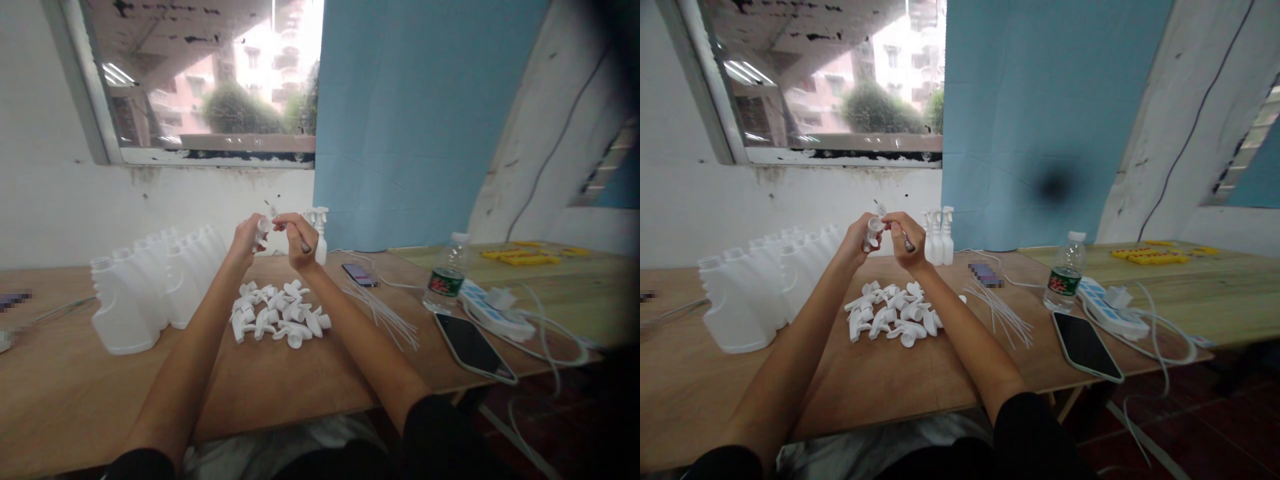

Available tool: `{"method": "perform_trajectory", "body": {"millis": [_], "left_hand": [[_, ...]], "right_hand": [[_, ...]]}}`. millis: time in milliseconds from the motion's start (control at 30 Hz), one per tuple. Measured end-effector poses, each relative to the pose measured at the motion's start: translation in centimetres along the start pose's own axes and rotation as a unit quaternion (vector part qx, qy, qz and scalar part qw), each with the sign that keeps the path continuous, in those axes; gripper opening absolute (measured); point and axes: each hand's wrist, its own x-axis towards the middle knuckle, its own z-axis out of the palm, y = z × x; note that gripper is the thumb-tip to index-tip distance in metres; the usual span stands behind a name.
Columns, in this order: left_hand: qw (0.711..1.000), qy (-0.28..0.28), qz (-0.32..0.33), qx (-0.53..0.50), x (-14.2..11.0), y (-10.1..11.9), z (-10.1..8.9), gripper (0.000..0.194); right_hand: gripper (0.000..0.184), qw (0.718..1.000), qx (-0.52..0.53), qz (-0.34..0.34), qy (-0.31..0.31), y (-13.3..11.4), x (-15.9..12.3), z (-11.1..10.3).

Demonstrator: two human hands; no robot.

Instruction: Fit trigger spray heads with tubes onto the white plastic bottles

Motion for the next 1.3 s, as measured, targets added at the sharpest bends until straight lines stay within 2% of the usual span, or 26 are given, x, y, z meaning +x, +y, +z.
{"method": "perform_trajectory", "body": {"millis": [133, 267, 333, 433, 500, 600, 667, 767, 867, 1033, 1300], "left_hand": [[0.985, 0.017, 0.084, 0.153, 0.2, 0.2, -0.9, 0.027], [0.944, 0.079, 0.139, 0.287, 0.1, 1.3, -2.3, 0.029], [0.926, 0.107, 0.162, 0.323, -0.1, 2.0, -3.0, 0.030], [0.904, 0.132, 0.184, 0.364, -0.4, 3.3, -4.0, 0.031], [0.894, 0.145, 0.192, 0.379, -0.7, 4.1, -4.5, 0.033], [0.887, 0.158, 0.197, 0.386, -1.1, 5.0, -5.2, 0.035], [0.885, 0.162, 0.202, 0.386, -1.3, 5.3, -5.5, 0.037], [0.883, 0.164, 0.211, 0.385, -1.4, 5.4, -5.7, 0.039], [0.883, 0.162, 0.211, 0.388, -1.3, 5.3, -5.8, 0.040], [0.883, 0.152, 0.212, 0.390, -1.4, 5.3, -5.6, 0.037], [0.871, 0.144, 0.191, 0.429, -1.4, 5.3, -5.6, 0.043]], "right_hand": [[0.030, 0.997, -0.062, -0.019, 0.035, -0.8, 0.9, -2.0], [0.030, 0.986, -0.132, 0.000, 0.103, -1.2, 1.2, -6.3], [0.025, 0.983, -0.114, 0.023, 0.143, -0.6, 0.6, -9.0], [0.015, 0.966, 0.004, 0.112, 0.232, 1.7, -1.8, -13.2], [0.012, 0.928, 0.084, 0.233, 0.280, 3.7, -4.1, -15.8], [0.015, 0.830, 0.132, 0.434, 0.325, 6.2, -7.9, -18.8], [0.016, 0.803, 0.133, 0.489, 0.313, 7.4, -10.0, -20.0], [0.013, 0.783, 0.127, 0.538, 0.286, 8.5, -11.9, -20.9], [0.011, 0.779, 0.103, 0.553, 0.276, 9.5, -12.7, -21.2], [0.010, 0.796, 0.042, 0.550, 0.251, 10.8, -13.3, -21.3], [0.013, 0.822, -0.085, 0.544, 0.146, 12.2, -14.1, -20.9]]}}
